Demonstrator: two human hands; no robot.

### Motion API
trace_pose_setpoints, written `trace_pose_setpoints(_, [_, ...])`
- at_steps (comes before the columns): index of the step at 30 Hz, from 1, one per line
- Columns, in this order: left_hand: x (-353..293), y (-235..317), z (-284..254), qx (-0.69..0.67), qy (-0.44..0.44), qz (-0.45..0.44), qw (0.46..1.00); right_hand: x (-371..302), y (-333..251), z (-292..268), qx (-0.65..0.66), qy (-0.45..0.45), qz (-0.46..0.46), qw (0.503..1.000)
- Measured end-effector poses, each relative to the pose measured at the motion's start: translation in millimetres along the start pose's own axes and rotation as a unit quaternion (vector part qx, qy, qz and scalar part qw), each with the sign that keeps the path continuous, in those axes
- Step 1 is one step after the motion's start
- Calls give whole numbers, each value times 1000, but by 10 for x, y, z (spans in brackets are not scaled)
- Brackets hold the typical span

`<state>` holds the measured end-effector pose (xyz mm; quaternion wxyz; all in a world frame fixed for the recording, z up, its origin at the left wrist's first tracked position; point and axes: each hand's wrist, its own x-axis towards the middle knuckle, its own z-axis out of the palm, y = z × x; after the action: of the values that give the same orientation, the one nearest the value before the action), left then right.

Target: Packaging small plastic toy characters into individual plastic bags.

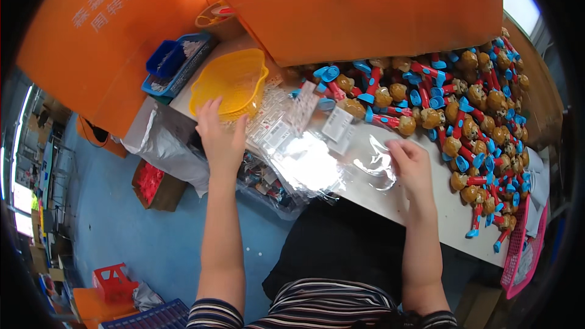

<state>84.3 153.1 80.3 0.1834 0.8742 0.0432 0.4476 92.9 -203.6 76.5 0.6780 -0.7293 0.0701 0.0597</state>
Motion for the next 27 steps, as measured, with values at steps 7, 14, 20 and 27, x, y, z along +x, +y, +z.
trace_pose_setpoints(7, [-670, 1700, -80, -258, -266, 63, 927, -274, 411, -125, 108, 79, 58, 989])
trace_pose_setpoints(14, [-933, 1543, 107, -237, -286, -30, 928, -268, 431, 243, 134, 12, 85, 987])
trace_pose_setpoints(20, [-895, 1382, 88, -196, -273, -56, 940, -128, 292, 646, 157, 8, 13, 987])
trace_pose_setpoints(27, [9, 205, 83, 52, -66, -45, 995, -249, 346, 626, 53, 28, -61, 996])
